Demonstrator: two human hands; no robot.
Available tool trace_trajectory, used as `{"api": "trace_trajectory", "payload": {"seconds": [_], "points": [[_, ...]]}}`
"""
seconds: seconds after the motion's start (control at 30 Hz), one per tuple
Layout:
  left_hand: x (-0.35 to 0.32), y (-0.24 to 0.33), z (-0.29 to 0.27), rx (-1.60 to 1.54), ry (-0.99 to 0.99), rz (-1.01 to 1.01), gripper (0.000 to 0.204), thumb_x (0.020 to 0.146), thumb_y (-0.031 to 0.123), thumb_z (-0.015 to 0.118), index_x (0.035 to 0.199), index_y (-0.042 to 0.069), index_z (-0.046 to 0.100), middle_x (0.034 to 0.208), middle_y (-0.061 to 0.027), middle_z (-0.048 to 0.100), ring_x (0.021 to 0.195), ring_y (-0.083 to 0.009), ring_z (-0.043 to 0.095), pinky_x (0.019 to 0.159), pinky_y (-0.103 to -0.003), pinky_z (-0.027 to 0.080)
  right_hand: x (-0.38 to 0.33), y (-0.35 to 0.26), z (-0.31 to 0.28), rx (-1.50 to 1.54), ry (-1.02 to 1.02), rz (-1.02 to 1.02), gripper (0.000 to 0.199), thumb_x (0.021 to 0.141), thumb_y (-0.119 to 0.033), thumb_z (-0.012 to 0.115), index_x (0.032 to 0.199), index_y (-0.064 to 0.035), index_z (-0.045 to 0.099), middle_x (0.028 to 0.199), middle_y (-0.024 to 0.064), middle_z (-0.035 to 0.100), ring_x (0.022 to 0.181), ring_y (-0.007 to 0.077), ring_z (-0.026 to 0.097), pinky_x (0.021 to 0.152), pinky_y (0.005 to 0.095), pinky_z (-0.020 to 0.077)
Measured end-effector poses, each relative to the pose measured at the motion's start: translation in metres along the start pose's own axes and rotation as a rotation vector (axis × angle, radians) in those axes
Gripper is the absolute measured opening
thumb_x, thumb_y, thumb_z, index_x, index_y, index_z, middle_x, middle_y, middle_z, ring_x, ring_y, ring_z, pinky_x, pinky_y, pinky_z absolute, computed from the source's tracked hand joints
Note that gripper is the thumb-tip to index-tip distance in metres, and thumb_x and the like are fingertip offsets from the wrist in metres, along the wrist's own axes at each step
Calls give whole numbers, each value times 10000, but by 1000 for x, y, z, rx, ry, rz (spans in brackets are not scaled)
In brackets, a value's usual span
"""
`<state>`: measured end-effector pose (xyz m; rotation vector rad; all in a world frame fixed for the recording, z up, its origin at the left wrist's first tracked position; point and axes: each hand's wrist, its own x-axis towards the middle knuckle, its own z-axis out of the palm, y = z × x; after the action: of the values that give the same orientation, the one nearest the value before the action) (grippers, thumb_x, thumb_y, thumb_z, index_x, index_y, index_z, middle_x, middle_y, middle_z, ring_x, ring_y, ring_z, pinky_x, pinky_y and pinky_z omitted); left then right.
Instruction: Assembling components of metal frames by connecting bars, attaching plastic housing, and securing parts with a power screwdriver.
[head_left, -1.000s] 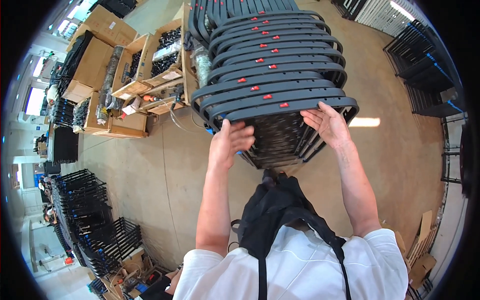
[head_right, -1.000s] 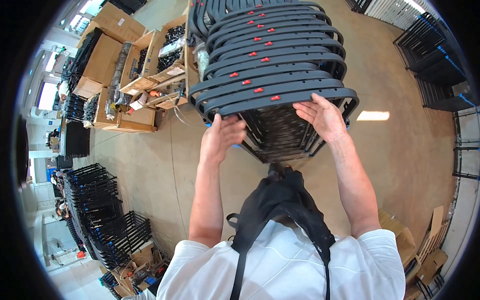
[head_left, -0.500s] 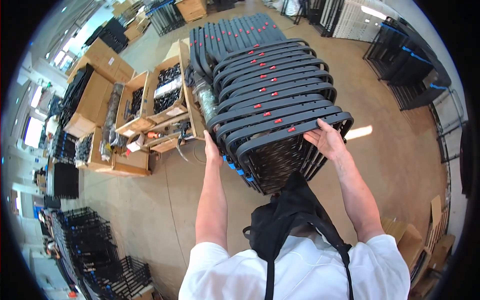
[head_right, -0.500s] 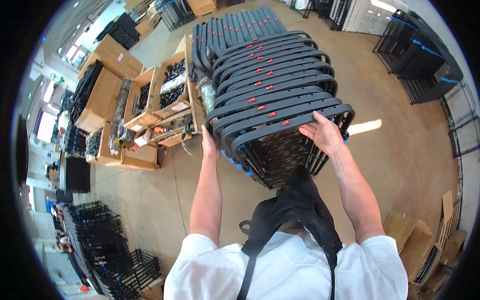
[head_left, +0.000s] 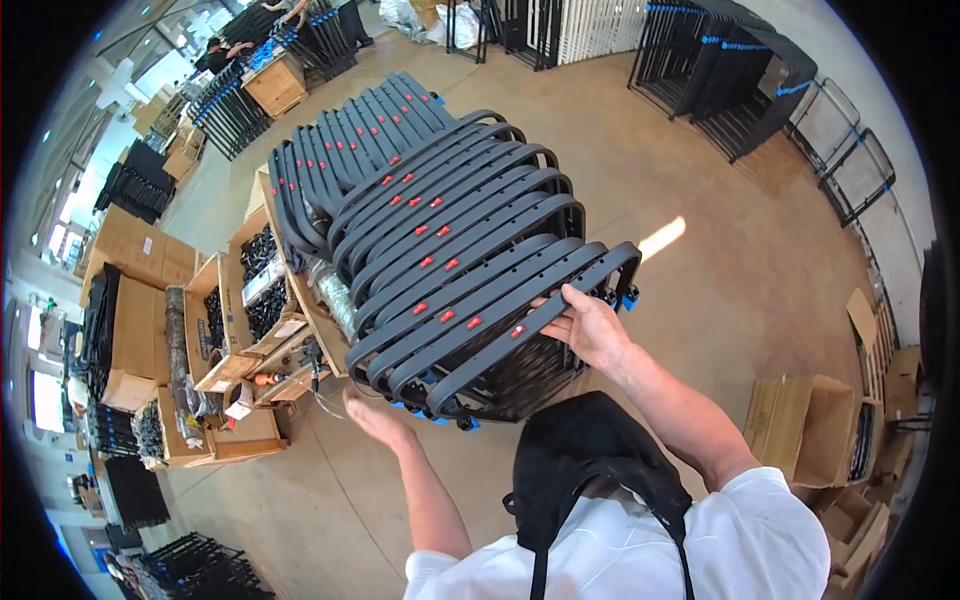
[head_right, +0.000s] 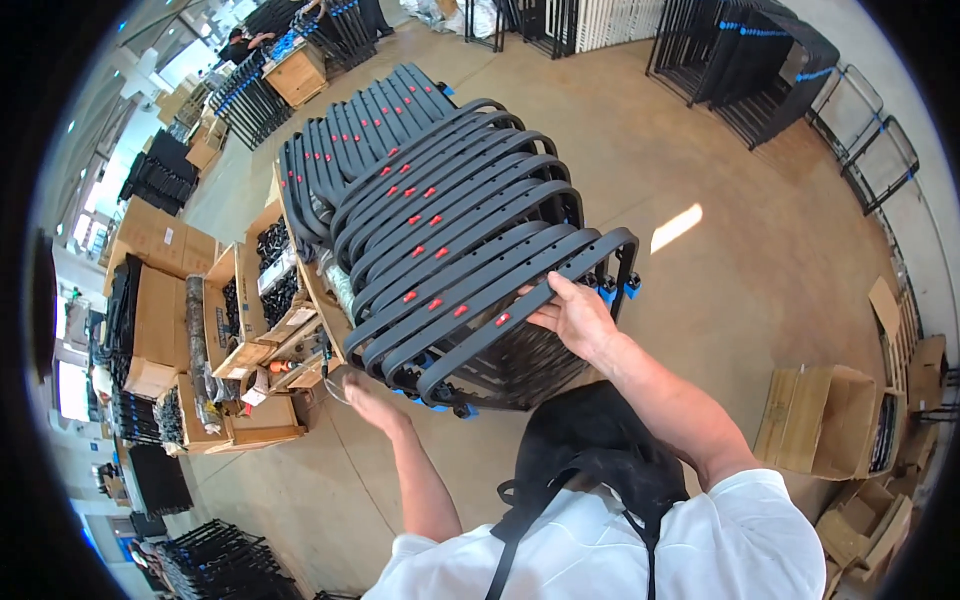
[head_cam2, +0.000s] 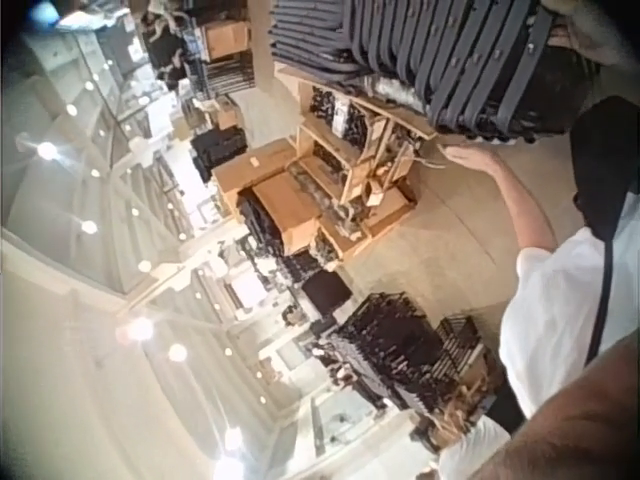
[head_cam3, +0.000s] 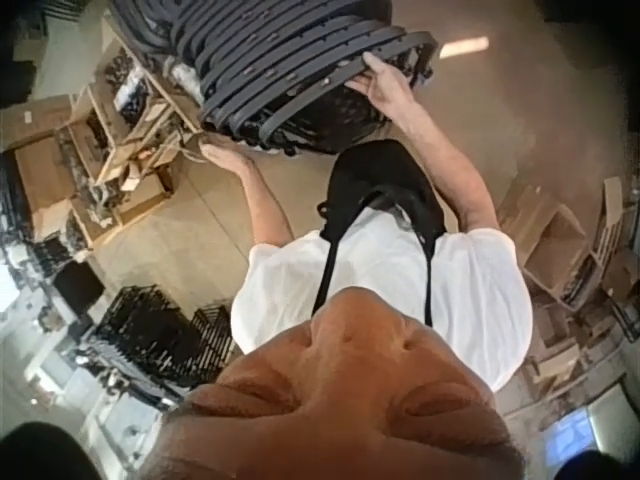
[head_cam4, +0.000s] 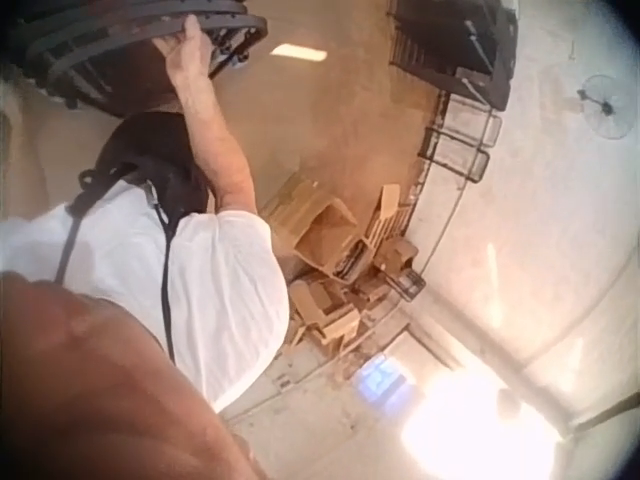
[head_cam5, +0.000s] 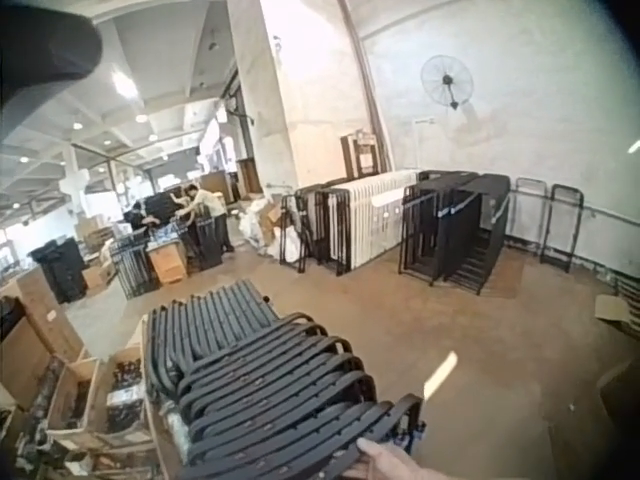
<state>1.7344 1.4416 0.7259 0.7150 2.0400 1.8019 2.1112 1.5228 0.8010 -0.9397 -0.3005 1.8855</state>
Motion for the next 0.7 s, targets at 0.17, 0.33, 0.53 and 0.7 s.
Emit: {"api": "trace_trajectory", "payload": {"seconds": [0.17, 0.33, 0.53, 0.7], "points": [[-90, 74, 36, 402, -111, 760, 621, 1132, 408, 320, 1522, -64, 423, 1574, -227, 431, 1460, -357, 405, 1229, -448, 292, 9, -13, -6, 20, -128, 97, 454, 1097, -342, 527, 1398, -5, 571, 1353, 191, 654, 1252, 294, 640, 1077, 460, 519], [-68, 53, 98, 272, 298, 607, 572, 1138, 339, 320, 1459, -107, 480, 1503, -282, 496, 1367, -403, 491, 1194, -489, 341, 7, -45, -45, -94, -340, 269, 511, 1088, -322, 555, 1424, 61, 515, 1364, 221, 643, 1221, 286, 663, 1043, 399, 549], [-67, 23, 123, 354, 318, 633, 548, 1056, 323, 409, 1243, -139, 638, 1222, -307, 672, 1090, -377, 635, 1028, -484, 479, -10, -138, -236, -442, -436, 344, 544, 1057, -375, 614, 1408, 33, 530, 1321, 176, 681, 1099, 222, 714, 914, 328, 591], [-83, -65, 92, 1153, 706, 752, 374, 1086, 177, 457, 1306, -71, 633, 1291, -290, 660, 1221, -379, 637, 1051, -450, 509, -27, -206, -441, -621, -54, 376, 386, 1050, -351, 603, 1209, -11, 691, 1142, 120, 761, 889, 175, 744, 738, 294, 615]]}}
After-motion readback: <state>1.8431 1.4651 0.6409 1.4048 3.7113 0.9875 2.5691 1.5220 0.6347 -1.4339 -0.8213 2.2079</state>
